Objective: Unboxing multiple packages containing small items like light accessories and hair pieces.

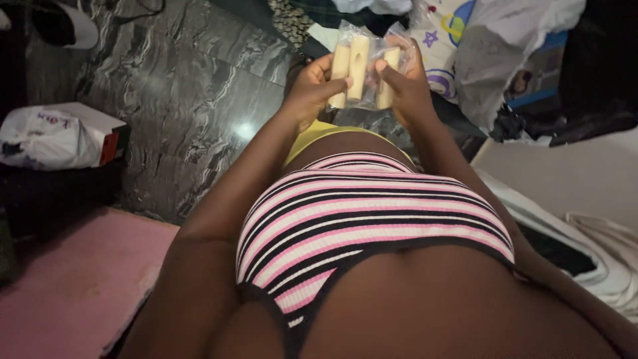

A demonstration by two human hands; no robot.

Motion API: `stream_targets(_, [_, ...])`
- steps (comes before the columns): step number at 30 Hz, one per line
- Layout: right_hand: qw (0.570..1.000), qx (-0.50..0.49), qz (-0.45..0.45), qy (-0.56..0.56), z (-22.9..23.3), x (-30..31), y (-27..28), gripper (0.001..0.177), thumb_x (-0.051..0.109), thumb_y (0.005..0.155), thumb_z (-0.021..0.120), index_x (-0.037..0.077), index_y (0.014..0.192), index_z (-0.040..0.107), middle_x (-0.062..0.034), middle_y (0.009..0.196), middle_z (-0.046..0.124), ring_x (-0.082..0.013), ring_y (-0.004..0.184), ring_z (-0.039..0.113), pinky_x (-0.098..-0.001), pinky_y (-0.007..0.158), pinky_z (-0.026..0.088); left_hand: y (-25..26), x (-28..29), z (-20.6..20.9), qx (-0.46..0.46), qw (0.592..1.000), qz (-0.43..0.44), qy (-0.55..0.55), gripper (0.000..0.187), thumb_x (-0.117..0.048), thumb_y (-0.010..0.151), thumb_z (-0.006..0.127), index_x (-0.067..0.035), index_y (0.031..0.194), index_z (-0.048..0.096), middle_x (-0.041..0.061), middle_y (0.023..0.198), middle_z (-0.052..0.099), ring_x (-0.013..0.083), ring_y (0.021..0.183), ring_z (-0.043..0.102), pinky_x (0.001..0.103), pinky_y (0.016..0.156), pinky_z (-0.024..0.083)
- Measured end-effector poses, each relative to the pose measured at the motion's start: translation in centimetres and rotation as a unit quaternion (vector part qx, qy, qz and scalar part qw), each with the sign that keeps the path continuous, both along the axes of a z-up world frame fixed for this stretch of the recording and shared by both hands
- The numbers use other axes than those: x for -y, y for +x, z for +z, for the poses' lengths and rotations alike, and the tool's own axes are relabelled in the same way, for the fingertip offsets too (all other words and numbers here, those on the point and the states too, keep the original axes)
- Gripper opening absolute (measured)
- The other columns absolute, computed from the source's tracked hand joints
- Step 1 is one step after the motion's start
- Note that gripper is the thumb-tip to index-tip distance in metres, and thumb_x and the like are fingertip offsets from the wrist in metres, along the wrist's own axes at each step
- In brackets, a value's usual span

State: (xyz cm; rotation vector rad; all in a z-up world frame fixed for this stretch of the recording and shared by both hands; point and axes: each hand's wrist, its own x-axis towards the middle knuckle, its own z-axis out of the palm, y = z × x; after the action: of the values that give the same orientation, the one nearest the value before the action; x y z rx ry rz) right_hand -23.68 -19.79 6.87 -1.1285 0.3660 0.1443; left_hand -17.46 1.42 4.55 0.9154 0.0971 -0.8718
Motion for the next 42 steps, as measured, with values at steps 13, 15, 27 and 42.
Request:
stream_targets(13, [0.996,-0.023,-0.075,0.035,-0.2,2.6,-1.0,0.059,0.048,0.110,0.048,0.008,0.154,0.043,-0.0139,0.116,0.071,-0.0204,0.104,0.070,-0.0326,0.091,0.058,1.7,2.0,0.2,0.022,0.998,-0.054,0.009,0.056,0.001,0.090,0.074,0.002,0.139,0.048,0.012,0.118,0.071,0.0165,0.103,0.071,0.031,0.090,0.059])
stream_targets(15, [0.991,-0.006,-0.082,0.103,-0.3,2.8,-0.9,0.058,0.046,0.109,0.052,0.009,0.152,0.041,-0.0145,0.121,0.069,-0.0236,0.110,0.070,-0.0365,0.093,0.059,2.1,2.0,0.1,0.010,0.999,-0.048,0.005,0.054,0.001,0.089,0.074,0.001,0.137,0.048,0.013,0.116,0.072,0.0174,0.100,0.072,0.032,0.087,0.060])
stream_targets(27, [0.991,-0.016,-0.108,0.082,0.1,3.4,0.1,0.039,0.016,0.110,0.054,0.011,0.147,0.043,-0.0191,0.120,0.069,-0.0261,0.107,0.072,-0.0398,0.093,0.060,3.9,2.9,0.5,0.015,0.998,-0.031,0.047,0.051,-0.003,0.087,0.082,0.001,0.129,0.053,0.014,0.111,0.074,0.0189,0.095,0.074,0.033,0.081,0.060])
stream_targets(42, [0.952,-0.005,-0.023,-0.306,3.3,2.9,-0.4,0.047,0.009,0.087,0.084,-0.001,0.122,0.056,-0.0080,0.111,0.072,-0.0167,0.107,0.076,-0.0272,0.085,0.057,5.8,5.3,2.2,0.440,0.861,-0.189,0.170,0.039,-0.011,0.085,0.085,-0.002,0.119,0.069,0.012,0.118,0.071,0.0216,0.113,0.066,0.034,0.100,0.049])
